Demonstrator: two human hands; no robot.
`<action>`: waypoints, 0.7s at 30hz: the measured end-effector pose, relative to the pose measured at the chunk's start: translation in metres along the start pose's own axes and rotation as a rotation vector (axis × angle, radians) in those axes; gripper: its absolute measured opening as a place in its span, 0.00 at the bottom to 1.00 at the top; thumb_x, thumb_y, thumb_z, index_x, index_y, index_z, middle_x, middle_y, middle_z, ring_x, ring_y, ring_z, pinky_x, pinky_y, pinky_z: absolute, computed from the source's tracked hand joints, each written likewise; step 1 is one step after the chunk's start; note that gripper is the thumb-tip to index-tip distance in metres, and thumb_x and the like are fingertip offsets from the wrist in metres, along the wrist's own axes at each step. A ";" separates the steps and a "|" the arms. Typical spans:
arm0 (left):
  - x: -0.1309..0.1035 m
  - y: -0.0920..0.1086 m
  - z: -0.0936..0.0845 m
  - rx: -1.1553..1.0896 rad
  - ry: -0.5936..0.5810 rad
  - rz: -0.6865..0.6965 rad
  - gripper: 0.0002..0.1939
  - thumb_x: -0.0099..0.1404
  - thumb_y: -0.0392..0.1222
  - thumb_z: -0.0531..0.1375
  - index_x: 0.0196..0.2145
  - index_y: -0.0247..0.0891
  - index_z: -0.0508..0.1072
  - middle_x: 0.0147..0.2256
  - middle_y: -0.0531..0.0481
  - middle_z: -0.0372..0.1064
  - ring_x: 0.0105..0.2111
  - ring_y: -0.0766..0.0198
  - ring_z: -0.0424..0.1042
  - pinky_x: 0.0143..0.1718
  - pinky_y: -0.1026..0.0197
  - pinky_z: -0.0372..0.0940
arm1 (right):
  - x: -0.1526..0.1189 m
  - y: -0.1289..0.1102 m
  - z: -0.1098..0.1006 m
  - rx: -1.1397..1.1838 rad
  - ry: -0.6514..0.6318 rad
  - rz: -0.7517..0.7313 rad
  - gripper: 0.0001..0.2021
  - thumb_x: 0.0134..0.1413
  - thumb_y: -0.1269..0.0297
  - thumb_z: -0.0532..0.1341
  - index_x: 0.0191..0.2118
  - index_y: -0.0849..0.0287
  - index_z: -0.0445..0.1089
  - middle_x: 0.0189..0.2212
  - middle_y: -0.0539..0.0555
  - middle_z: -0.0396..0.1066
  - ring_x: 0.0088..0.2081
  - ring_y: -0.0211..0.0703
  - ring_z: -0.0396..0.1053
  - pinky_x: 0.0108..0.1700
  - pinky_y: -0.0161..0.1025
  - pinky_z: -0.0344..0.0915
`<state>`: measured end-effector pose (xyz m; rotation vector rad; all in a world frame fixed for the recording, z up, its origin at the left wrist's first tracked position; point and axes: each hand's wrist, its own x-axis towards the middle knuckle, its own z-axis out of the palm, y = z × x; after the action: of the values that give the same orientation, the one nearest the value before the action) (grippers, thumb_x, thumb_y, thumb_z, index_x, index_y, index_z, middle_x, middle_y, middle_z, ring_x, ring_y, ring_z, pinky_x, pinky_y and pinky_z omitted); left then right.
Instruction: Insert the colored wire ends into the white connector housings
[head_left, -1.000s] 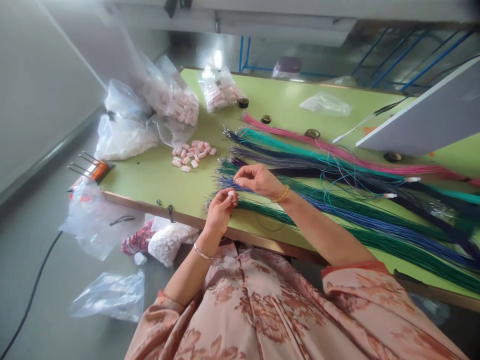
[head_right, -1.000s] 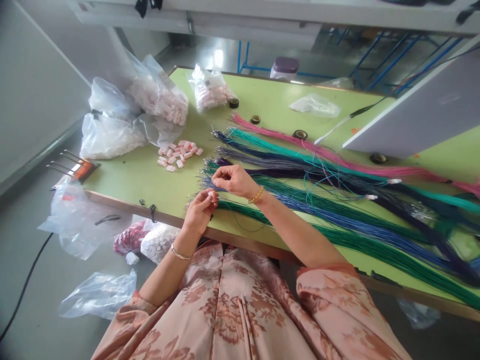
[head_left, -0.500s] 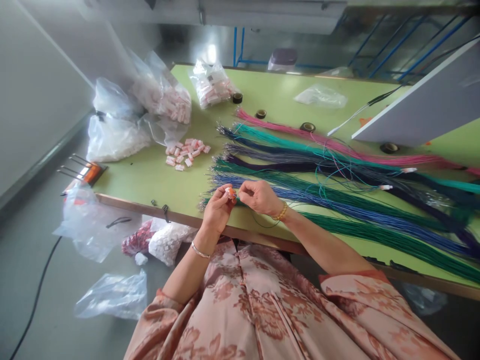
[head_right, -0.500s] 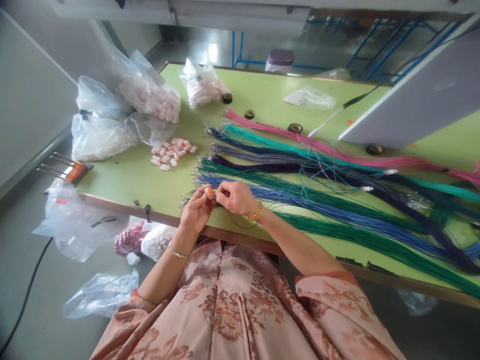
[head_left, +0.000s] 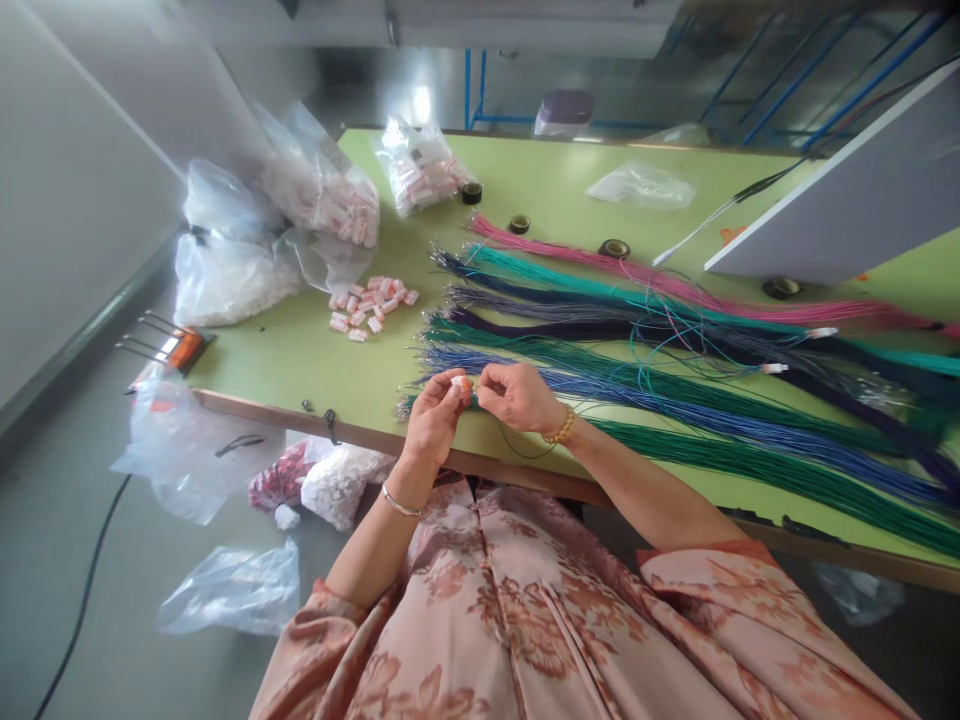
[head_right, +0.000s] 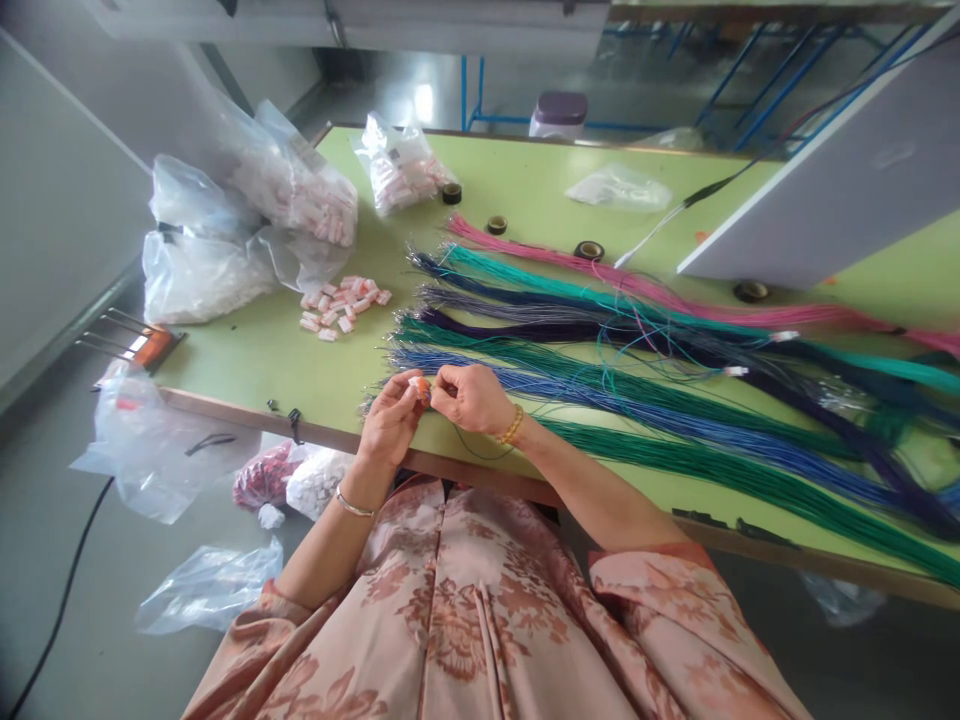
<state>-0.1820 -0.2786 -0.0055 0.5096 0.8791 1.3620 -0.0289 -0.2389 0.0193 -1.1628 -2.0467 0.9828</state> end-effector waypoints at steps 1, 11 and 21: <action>0.000 -0.001 0.000 0.020 0.008 0.015 0.17 0.49 0.44 0.73 0.36 0.37 0.76 0.30 0.53 0.71 0.29 0.71 0.67 0.38 0.65 0.63 | 0.000 0.001 0.001 0.010 -0.007 -0.004 0.12 0.51 0.57 0.57 0.24 0.59 0.66 0.18 0.47 0.64 0.20 0.33 0.55 0.26 0.32 0.51; 0.003 -0.007 0.003 0.126 0.119 0.053 0.17 0.49 0.45 0.73 0.33 0.36 0.76 0.28 0.53 0.70 0.27 0.72 0.66 0.32 0.66 0.61 | -0.001 0.012 0.009 -0.132 -0.011 -0.099 0.11 0.56 0.61 0.55 0.26 0.59 0.65 0.19 0.49 0.65 0.21 0.34 0.55 0.28 0.33 0.51; 0.005 -0.007 0.010 0.150 0.085 0.078 0.16 0.50 0.45 0.72 0.33 0.35 0.76 0.27 0.53 0.70 0.27 0.71 0.66 0.33 0.65 0.61 | -0.005 0.010 0.006 -0.251 -0.021 -0.115 0.10 0.58 0.63 0.52 0.30 0.59 0.67 0.21 0.51 0.68 0.21 0.36 0.58 0.28 0.34 0.51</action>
<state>-0.1697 -0.2735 -0.0060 0.6107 1.0459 1.4032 -0.0262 -0.2417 0.0070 -1.1470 -2.2753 0.7013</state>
